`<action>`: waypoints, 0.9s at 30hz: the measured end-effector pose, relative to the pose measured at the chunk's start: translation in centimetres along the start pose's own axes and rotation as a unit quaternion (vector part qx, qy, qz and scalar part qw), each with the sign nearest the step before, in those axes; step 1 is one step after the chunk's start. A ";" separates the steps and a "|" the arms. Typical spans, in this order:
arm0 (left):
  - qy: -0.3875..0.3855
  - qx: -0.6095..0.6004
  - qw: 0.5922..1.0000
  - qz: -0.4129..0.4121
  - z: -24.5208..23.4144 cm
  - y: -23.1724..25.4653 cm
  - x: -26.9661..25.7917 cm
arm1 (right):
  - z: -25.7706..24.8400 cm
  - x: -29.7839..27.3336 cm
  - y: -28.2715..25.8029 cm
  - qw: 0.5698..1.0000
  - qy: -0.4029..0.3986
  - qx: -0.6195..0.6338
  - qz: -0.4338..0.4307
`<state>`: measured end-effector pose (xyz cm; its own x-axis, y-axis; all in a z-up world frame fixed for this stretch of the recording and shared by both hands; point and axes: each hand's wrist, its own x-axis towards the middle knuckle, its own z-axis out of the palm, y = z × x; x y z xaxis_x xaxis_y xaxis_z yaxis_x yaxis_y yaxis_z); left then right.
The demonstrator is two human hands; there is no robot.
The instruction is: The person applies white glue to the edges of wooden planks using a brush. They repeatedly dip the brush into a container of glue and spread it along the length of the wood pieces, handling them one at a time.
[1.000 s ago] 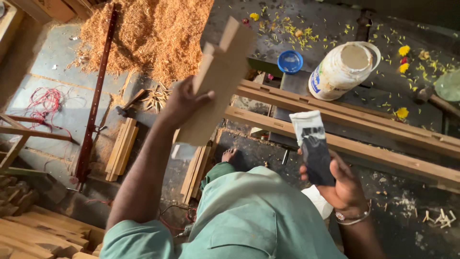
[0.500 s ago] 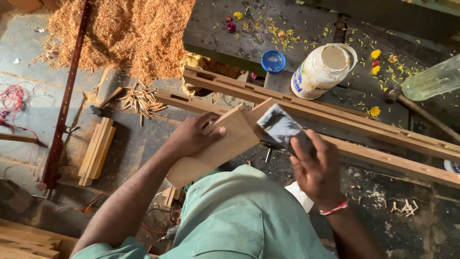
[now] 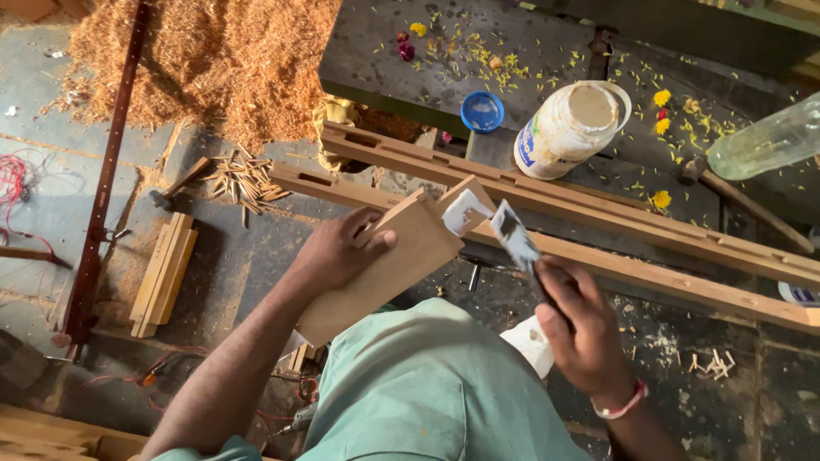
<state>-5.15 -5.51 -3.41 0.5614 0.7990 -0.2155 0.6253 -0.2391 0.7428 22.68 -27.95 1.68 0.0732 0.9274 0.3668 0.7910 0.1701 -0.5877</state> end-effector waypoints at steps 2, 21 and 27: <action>-0.011 -0.023 1.000 0.007 0.4 -0.1 0.3 | 1.3 0.2 0.7 0.990 -0.010 0.104 0.093; -0.039 -0.039 0.995 0.085 -2.5 -0.9 6.1 | 4.5 7.1 0.3 0.942 -0.089 0.298 0.127; -0.063 -0.015 0.996 0.063 -3.6 -1.5 6.4 | 4.8 7.8 0.5 0.939 -0.097 0.298 0.141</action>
<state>-4.43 1.95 -3.59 0.6989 0.6875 -0.1970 0.5309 -0.3142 0.7870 20.66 -19.06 0.76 0.0710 0.9970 0.0311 0.2711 0.0107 -0.9625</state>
